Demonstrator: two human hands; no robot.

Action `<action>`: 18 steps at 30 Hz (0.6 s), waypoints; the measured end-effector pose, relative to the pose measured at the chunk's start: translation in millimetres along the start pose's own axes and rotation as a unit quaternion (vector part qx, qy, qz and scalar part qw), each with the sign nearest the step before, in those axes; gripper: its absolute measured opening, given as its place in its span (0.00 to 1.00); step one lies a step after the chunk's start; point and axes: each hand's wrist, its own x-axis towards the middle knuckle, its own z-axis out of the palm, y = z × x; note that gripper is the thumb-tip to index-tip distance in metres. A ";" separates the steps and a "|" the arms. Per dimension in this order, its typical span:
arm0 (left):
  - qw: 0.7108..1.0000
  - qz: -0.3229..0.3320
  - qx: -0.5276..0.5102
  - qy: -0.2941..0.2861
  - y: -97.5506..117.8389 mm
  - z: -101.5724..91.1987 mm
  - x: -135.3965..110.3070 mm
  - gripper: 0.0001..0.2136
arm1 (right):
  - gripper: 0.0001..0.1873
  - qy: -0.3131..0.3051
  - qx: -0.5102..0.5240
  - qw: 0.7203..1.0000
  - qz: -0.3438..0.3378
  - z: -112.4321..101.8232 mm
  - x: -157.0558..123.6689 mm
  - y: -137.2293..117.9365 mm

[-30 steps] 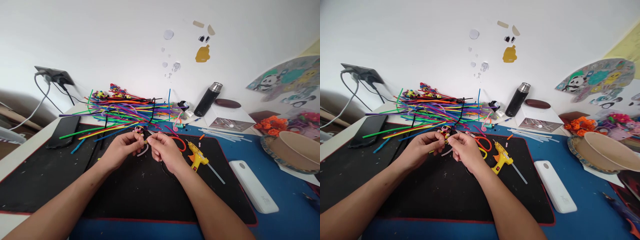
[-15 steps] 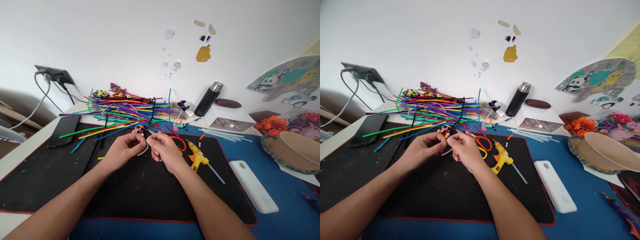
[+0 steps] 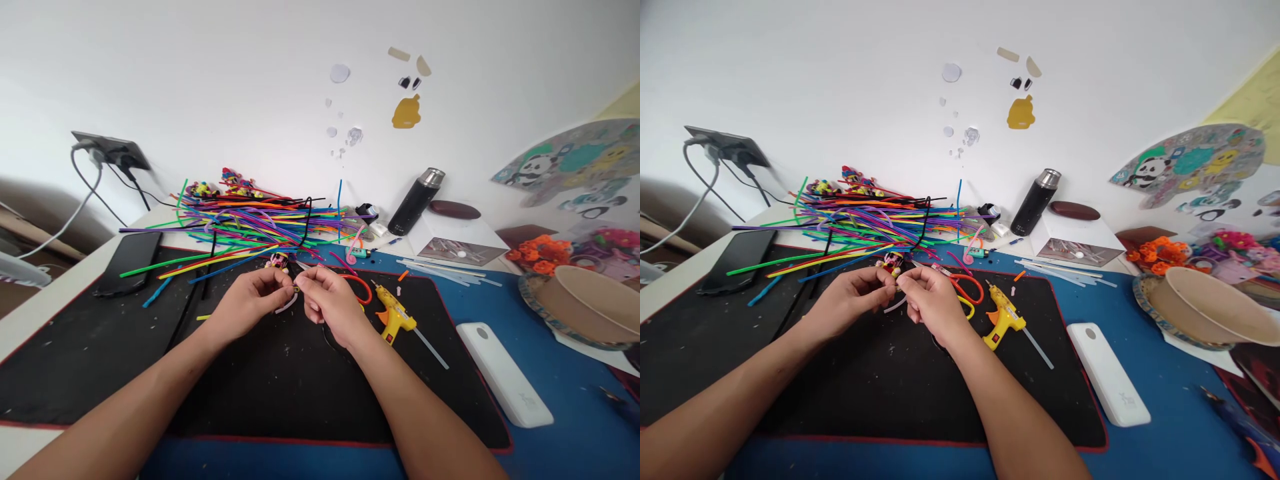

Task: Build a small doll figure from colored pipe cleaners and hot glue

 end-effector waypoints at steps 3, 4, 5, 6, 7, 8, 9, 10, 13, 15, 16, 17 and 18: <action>1.000 -0.009 -0.006 -0.005 -3.4 -0.5 2.2 0.17 | 0.19 0.030 0.013 0.999 -0.032 -1.3 2.6 1.1; 1.000 -0.008 -0.008 -0.003 -5.2 -1.0 3.0 0.17 | 0.20 0.034 0.013 0.998 -0.043 -0.9 3.8 2.0; 1.000 -0.007 -0.010 -0.003 -7.2 -1.5 3.9 0.17 | 0.20 0.038 0.007 0.998 -0.054 -0.1 4.9 3.1; 1.000 -0.005 -0.011 -0.004 -9.4 -2.2 4.7 0.17 | 0.20 0.044 0.002 0.997 -0.063 1.1 5.9 4.3; 1.000 -0.005 -0.010 -0.007 -11.5 -2.9 5.5 0.17 | 0.20 0.056 -0.003 0.996 -0.070 2.5 6.6 5.7; 1.000 -0.005 -0.011 -0.005 -13.4 -3.7 6.3 0.17 | 0.20 0.064 -0.010 0.995 -0.074 3.9 6.7 7.0; 1.000 -0.005 -0.006 -0.004 -14.9 -4.4 6.9 0.17 | 0.20 0.069 -0.027 0.994 -0.076 4.8 6.2 8.4; 1.000 -0.006 0.000 -0.004 -16.1 -5.0 7.4 0.17 | 0.19 0.067 -0.057 0.993 -0.079 4.8 4.7 9.8; 1.000 -0.006 0.010 0.008 -16.7 -5.8 8.0 0.18 | 0.17 0.075 -0.166 0.979 -0.087 -4.5 -6.8 12.9; 1.000 -0.007 0.007 0.015 -15.5 -5.3 8.1 0.19 | 0.16 0.105 -0.233 0.963 -0.088 -19.6 -21.1 12.9; 1.000 -0.009 0.004 0.017 -14.8 -4.8 8.1 0.19 | 0.16 0.124 -0.266 0.952 -0.085 -29.2 -30.1 12.0; 1.000 -0.011 -0.001 0.016 -14.3 -4.3 8.2 0.19 | 0.15 0.142 -0.296 0.942 -0.078 -39.5 -39.9 10.3; 1.000 -0.013 -0.006 0.014 -14.1 -3.8 8.3 0.20 | 0.15 0.156 -0.324 0.930 -0.072 -50.0 -50.4 7.9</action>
